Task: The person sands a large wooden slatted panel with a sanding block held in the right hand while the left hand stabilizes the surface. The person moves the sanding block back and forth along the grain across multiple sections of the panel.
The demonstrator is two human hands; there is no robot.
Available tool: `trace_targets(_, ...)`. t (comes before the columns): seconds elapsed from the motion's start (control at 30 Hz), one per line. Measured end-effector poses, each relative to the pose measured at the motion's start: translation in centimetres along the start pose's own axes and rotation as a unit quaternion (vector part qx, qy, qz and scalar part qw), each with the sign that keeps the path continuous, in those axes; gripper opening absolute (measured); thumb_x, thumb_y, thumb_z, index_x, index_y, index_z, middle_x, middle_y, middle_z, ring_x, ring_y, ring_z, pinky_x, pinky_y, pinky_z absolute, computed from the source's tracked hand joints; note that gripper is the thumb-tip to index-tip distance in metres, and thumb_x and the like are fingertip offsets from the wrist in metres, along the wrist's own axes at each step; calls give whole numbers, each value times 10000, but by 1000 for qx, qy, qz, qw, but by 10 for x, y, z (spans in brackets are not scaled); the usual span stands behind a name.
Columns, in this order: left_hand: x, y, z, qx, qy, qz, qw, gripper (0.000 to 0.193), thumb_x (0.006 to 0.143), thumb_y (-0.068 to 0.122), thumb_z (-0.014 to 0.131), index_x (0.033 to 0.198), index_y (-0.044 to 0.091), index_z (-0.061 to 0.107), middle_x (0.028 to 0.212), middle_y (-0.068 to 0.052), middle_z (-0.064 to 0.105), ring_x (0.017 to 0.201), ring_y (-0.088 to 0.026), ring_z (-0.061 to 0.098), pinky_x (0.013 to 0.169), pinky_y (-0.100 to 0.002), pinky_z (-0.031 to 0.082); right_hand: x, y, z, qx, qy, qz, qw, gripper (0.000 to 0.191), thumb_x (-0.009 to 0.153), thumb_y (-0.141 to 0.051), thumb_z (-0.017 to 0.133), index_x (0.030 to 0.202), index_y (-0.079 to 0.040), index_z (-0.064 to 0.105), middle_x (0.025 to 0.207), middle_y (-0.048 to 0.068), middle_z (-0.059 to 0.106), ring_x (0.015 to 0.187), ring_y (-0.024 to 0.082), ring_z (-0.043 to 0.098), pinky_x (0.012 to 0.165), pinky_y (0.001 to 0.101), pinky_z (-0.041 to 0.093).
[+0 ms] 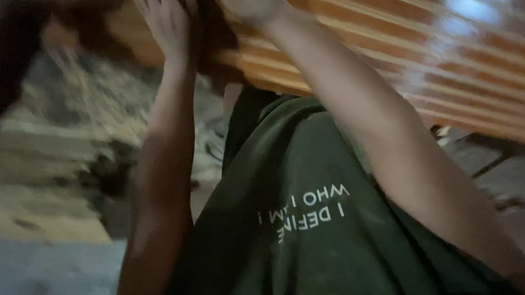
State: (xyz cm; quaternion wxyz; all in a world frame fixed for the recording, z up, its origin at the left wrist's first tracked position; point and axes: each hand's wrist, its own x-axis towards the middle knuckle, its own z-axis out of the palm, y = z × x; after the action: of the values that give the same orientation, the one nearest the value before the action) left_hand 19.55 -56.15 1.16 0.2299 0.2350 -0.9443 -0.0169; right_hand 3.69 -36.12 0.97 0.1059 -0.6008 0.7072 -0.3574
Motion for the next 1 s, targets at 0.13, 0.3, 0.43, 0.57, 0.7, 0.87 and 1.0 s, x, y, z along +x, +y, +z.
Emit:
trace_targets(0.13,24,88,-10,-182,-200,92,958,383,1081,292,585,1320,-8,577,1264,-254,581,1131,-431,551,970,-555,433,-48,9,-71,-67,58,-23,996,147,984,45,673,1126,29,639,1165,199,651,1072,399,613,918,488,508)
trace_targets(0.3,26,212,10,-322,-228,257,882,234,950,50,656,1182,50,630,1191,-132,627,1177,-332,582,1070,-463,484,-139,18,-131,-136,67,74,986,197,961,57,676,1157,40,676,1231,178,642,1180,388,604,1022,481,512)
trace_targets(0.43,21,249,20,-328,-194,242,892,360,827,-8,643,1186,19,655,1232,-161,618,1183,-365,564,1001,-462,470,-161,12,-143,-160,35,139,977,217,851,81,683,1065,55,657,1266,194,624,1224,416,593,1082,492,501)
trace_targets(0.57,30,246,30,-306,-241,273,880,336,863,-11,658,1198,18,662,1240,-173,610,1227,-366,553,1075,-473,457,-157,2,-149,-115,43,180,976,342,806,124,653,1145,78,660,1274,214,625,1190,418,589,1065,473,496)
trace_targets(0.7,39,232,36,-352,-283,282,846,301,861,-2,670,1156,56,672,1263,-176,618,1193,-382,564,1042,-459,472,-163,-5,-148,-134,57,243,959,367,814,118,657,1175,60,692,1202,222,623,1117,428,586,1001,507,497)
trace_targets(0.87,43,213,34,-403,-325,263,814,267,877,45,658,1143,32,681,1199,-160,640,1103,-377,602,962,-460,503,-156,-4,-127,-123,86,278,949,245,887,132,619,1111,45,668,1131,226,627,1085,446,603,920,539,514)
trace_targets(1.0,53,163,33,-350,-281,298,843,185,911,67,651,1089,37,690,1127,-136,667,1052,-330,649,915,-445,525,-111,-3,-97,8,129,256,958,135,947,129,637,1032,54,710,916,197,633,828,401,627,694,495,491)
